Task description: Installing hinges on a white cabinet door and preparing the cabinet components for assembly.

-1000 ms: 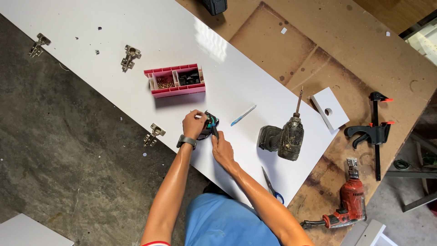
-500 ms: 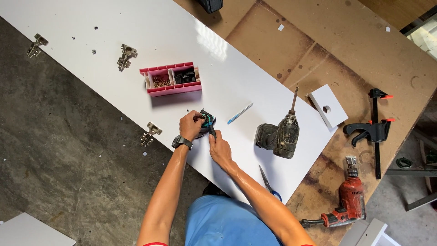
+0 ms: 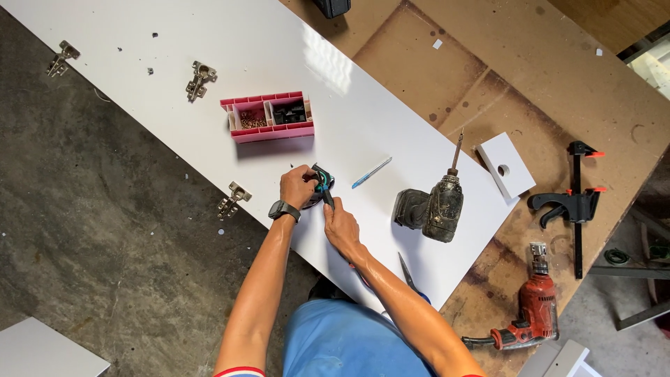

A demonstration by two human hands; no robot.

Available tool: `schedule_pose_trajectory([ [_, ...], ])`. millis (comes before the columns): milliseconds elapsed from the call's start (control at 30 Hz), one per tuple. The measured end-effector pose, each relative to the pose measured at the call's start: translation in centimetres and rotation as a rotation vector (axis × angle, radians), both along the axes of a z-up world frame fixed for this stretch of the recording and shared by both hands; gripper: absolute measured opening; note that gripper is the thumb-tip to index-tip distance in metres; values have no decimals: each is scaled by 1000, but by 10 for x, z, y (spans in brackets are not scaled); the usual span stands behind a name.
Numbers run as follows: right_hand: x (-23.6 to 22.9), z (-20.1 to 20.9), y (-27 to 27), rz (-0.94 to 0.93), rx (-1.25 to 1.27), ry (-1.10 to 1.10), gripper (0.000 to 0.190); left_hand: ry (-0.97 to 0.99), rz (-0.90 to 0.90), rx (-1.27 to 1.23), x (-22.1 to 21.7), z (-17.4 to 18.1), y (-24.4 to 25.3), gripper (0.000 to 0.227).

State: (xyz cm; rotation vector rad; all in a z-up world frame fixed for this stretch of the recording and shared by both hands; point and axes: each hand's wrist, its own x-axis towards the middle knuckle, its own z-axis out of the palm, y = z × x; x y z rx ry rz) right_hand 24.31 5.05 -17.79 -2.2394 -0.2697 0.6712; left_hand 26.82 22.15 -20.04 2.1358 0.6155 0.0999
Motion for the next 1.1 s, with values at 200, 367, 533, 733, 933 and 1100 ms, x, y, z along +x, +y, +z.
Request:
schedule_pose_trajectory([
  [200,2,11,0,12,-40,24,35,103,10,-1,5,-1,0,24],
  [367,7,19,4,42,-93,47,32,165,-21,-8,8,0,4,22],
  [533,13,17,1,97,-113,50,29,201,-90,5,10,-1,10,21],
  [733,19,12,2,138,-139,43,28,178,-150,12,15,8,14,15],
  [933,27,26,8,142,-163,69,27,128,-159,-8,14,5,17,14],
  [1100,29,25,8,161,-184,97,29,97,-174,25,11,11,13,15],
])
